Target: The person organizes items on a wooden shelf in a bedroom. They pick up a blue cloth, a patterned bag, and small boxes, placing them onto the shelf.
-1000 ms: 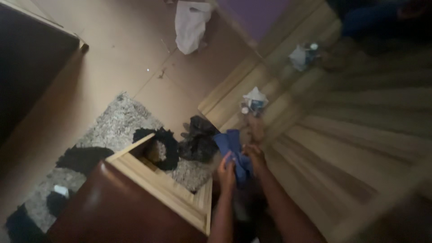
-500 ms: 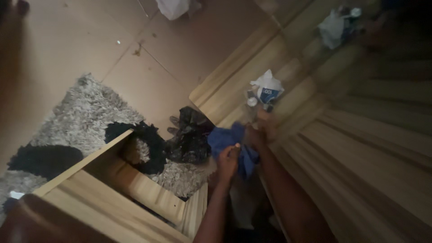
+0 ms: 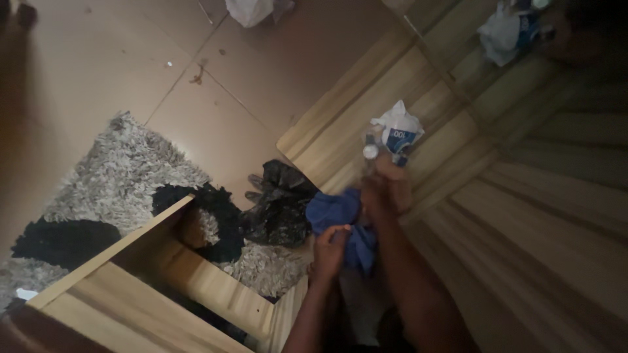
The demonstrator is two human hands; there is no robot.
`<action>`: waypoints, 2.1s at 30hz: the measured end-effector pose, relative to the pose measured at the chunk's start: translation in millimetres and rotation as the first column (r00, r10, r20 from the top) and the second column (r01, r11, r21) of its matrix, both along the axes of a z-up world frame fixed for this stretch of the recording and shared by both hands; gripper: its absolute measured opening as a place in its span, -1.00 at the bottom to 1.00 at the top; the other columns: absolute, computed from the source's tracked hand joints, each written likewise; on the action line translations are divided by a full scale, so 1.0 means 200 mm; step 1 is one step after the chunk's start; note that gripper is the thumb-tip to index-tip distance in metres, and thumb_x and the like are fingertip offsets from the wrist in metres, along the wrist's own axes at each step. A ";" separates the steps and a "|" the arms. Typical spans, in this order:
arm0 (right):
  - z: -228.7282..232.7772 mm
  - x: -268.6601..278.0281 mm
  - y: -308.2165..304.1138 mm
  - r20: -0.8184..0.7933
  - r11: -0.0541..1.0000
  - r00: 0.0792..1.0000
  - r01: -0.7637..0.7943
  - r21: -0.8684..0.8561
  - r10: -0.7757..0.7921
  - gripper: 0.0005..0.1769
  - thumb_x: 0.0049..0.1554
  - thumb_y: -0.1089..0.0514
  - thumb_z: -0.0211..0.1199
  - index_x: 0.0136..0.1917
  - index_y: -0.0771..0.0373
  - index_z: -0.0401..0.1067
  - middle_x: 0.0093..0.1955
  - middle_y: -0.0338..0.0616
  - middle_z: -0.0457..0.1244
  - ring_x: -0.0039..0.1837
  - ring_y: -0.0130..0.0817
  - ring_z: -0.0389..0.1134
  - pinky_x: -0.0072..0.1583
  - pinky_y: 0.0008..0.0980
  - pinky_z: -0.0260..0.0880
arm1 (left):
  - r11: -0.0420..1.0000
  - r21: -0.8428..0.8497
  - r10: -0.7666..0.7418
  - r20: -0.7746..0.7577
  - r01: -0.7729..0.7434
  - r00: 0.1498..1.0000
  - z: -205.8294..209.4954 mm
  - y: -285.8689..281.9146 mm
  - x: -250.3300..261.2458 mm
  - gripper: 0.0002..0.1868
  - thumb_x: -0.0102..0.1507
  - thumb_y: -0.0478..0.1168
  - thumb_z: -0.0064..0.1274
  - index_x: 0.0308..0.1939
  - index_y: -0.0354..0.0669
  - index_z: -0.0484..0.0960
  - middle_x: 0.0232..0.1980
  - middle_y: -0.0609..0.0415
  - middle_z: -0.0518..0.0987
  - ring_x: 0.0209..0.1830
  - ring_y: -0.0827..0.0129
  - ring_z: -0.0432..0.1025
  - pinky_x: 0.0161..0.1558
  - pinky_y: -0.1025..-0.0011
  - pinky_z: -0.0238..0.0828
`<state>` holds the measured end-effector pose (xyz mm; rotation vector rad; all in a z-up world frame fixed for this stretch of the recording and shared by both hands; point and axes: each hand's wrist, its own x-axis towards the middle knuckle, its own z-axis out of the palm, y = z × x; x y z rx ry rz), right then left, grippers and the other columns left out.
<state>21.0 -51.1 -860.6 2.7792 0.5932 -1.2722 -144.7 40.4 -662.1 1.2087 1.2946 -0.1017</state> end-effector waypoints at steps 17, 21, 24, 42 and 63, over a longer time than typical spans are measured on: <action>1.08 -0.33 0.23 -0.534 0.266 0.752 0.645 0.716 -0.386 -0.57 0.02 0.02 0.48 0.08 0.20 0.42 -0.07 -0.08 0.31 -0.02 -0.24 0.36 0.04 -0.16 0.46 | 0.834 -0.225 0.530 0.077 -0.503 0.844 0.45 0.09 -0.09 -0.45 0.32 0.09 0.02 0.28 -0.14 0.51 -0.04 0.07 0.51 -0.03 0.35 0.37 0.06 0.37 0.34; 1.57 -0.31 0.23 -0.911 -0.089 0.301 0.937 0.337 -0.283 -0.66 0.02 0.18 0.34 0.08 0.22 0.41 -0.11 -0.22 0.29 -0.12 -0.44 0.28 -0.08 -0.37 0.35 | 0.824 -0.251 0.555 0.179 -0.507 0.813 1.01 0.19 0.02 -0.31 0.33 0.26 -0.07 0.35 -0.13 0.48 -0.04 0.08 0.46 -0.05 0.36 0.32 0.04 0.38 0.29; 2.07 -0.22 0.21 -0.892 -0.110 0.377 0.904 0.413 -0.250 -0.67 0.04 0.29 0.27 0.12 0.24 0.42 -0.21 -0.30 0.24 -0.25 -0.56 0.16 -0.24 -0.55 0.14 | 0.668 -0.604 0.654 0.198 -0.434 0.730 1.42 0.26 0.11 -0.22 0.23 0.40 -0.24 0.37 0.05 0.40 -0.04 -0.01 0.52 -0.09 0.20 0.47 -0.10 0.30 0.44; 4.21 -0.20 -0.19 -0.198 0.025 0.972 0.202 0.979 -0.129 -0.68 -0.03 0.10 0.28 -0.03 0.30 0.39 -0.09 -0.18 0.25 -0.01 -0.44 0.26 0.07 -0.46 0.30 | 0.917 -0.387 0.378 0.753 -0.102 0.538 2.54 -0.06 0.34 -0.59 0.42 0.04 -0.05 0.09 -0.22 0.60 -0.08 0.11 0.62 -0.15 0.45 0.53 -0.08 0.45 0.49; 4.83 -0.48 -0.21 0.138 0.023 0.818 -0.151 0.988 -0.559 0.18 0.13 -0.40 0.30 0.61 0.37 -0.19 0.49 0.24 0.01 0.48 0.04 0.13 0.47 0.00 0.14 | 0.803 -0.517 0.564 0.819 -0.296 0.103 3.47 -0.13 0.71 -0.69 0.32 -0.18 0.28 -0.02 -0.34 0.57 -0.18 0.15 0.61 -0.21 0.51 0.47 -0.20 0.54 0.42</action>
